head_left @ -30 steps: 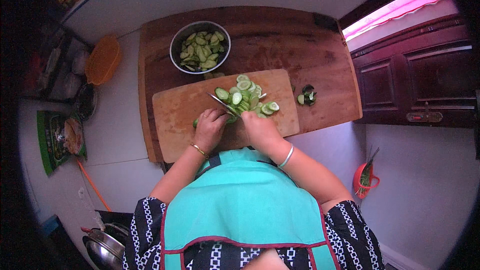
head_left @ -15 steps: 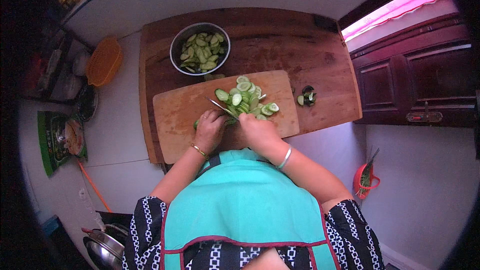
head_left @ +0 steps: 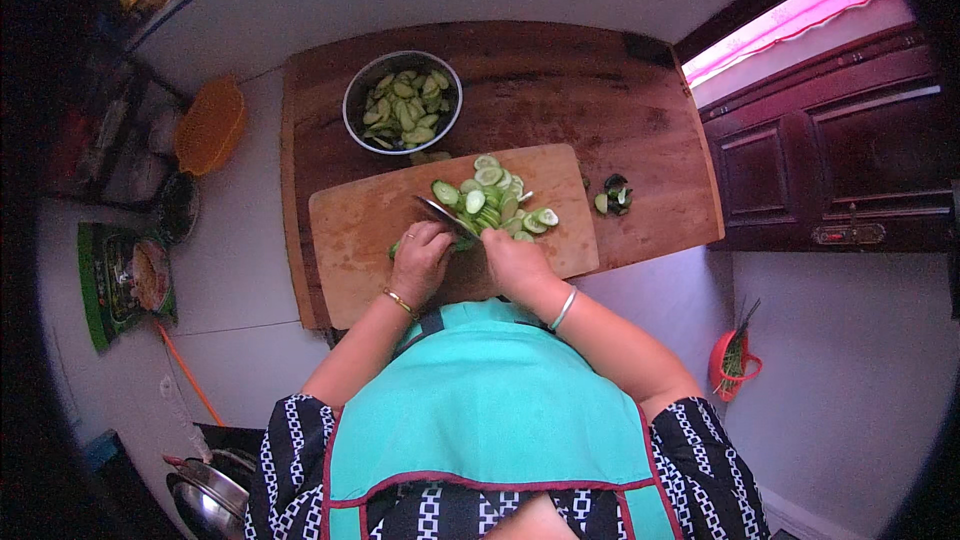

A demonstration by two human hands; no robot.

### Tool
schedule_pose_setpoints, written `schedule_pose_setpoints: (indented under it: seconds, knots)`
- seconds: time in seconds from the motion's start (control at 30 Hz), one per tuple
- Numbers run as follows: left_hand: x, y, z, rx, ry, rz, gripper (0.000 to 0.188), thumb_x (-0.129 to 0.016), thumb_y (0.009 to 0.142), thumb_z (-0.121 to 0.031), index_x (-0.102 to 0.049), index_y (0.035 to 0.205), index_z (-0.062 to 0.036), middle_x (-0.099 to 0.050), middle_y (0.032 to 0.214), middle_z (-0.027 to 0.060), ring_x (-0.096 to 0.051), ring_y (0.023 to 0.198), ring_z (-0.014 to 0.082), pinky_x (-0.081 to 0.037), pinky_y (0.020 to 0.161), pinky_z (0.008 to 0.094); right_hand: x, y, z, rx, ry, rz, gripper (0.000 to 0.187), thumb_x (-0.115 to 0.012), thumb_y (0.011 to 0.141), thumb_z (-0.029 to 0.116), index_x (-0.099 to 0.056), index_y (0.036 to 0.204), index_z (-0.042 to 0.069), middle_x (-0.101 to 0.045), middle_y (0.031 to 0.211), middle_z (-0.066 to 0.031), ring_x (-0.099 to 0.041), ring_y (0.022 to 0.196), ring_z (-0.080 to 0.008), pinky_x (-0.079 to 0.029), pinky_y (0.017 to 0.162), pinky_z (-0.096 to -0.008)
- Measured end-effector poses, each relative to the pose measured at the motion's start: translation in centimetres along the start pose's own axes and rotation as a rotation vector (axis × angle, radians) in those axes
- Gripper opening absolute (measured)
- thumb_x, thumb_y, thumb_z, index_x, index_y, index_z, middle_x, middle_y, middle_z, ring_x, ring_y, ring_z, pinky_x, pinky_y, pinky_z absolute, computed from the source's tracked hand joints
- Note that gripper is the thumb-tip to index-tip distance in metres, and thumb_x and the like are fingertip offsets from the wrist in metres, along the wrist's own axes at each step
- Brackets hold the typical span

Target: The person slices cucumbers into thin rounds on a wooden cutting board using a large knife. After slicing, they transfer the cucumber pieces into a metal bowl. Finally, they clean the cutting board and knife with a yellow cloth.

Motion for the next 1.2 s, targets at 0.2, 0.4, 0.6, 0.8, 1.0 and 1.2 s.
schedule_pose_setpoints:
  seconds: [0.2, 0.4, 0.6, 0.8, 1.0, 1.2]
  knots:
    - [0.3, -0.1, -0.2, 0.062, 0.007, 0.021, 0.015, -0.064, 0.072, -0.007, -0.062, 0.086, -0.0072, -0.059, 0.094, 0.0095, -0.056, 0.091, 0.0295, -0.047, 0.078, 0.0393, 2.2, -0.3, 1.6, 0.031, -0.011, 0.003, 0.011, -0.044, 0.085, 0.008, -0.043, 0.094, 0.002, -0.058, 0.087, -0.0243, -0.06, 0.071, -0.0429, -0.048, 0.06, -0.051]
    - [0.4, 0.2, 0.0, -0.026, -0.003, -0.003, 0.014, -0.064, 0.072, -0.006, -0.063, 0.086, -0.0068, -0.06, 0.094, 0.01, -0.057, 0.088, 0.0299, -0.048, 0.075, 0.0392, -0.7, 0.1, -0.1, 0.06, -0.033, -0.072, 0.009, -0.044, 0.084, 0.006, -0.045, 0.092, 0.002, -0.059, 0.081, -0.0205, -0.063, 0.066, -0.0378, -0.051, 0.053, -0.0471]
    - [0.3, -0.2, 0.3, 0.04, -0.011, -0.004, 0.014, -0.06, 0.074, -0.004, -0.063, 0.087, -0.007, -0.06, 0.093, 0.01, -0.057, 0.087, 0.0298, -0.048, 0.075, 0.0395, 2.4, -0.2, 2.0, 0.067, -0.031, -0.014, 0.012, -0.046, 0.084, 0.007, -0.044, 0.095, 0.002, -0.058, 0.084, -0.0221, -0.062, 0.07, -0.0405, -0.049, 0.057, -0.0497]
    - [0.6, -0.1, 0.2, 0.008, -0.017, 0.031, 0.014, -0.058, 0.074, -0.003, -0.063, 0.087, -0.0068, -0.059, 0.092, 0.011, -0.057, 0.089, 0.0307, -0.048, 0.075, 0.0394, -0.4, 0.3, 0.3, 0.027, 0.017, -0.014, 0.011, -0.045, 0.084, 0.006, -0.043, 0.094, 0.002, -0.058, 0.083, -0.023, -0.061, 0.07, -0.0418, -0.048, 0.058, -0.0504]
    - [0.7, -0.1, 0.3, 0.063, -0.032, 0.032, 0.014, -0.058, 0.074, -0.003, -0.062, 0.087, -0.0056, -0.059, 0.091, 0.0114, -0.057, 0.089, 0.0309, -0.048, 0.076, 0.039, 2.6, -0.2, 2.2, 0.055, -0.019, -0.005, 0.011, -0.045, 0.084, 0.007, -0.043, 0.093, 0.002, -0.058, 0.082, -0.023, -0.061, 0.07, -0.042, -0.049, 0.057, -0.0501]
    - [0.2, -0.2, 0.8, -0.017, -0.057, -0.026, 0.017, -0.058, 0.072, 0.0, -0.063, 0.088, -0.0059, -0.06, 0.093, 0.0107, -0.057, 0.09, 0.0309, -0.049, 0.076, 0.0389, -0.6, 0.7, -0.1, 0.021, 0.014, 0.009, 0.013, -0.046, 0.083, 0.008, -0.042, 0.094, 0.003, -0.058, 0.082, -0.0225, -0.061, 0.069, -0.0422, -0.048, 0.056, -0.0507]
Point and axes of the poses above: each hand's wrist, its own y-axis towards the middle knuckle, its own x-axis out of the back of the hand, z = x × y, the point moved 2 cm from there along y, towards the middle knuckle
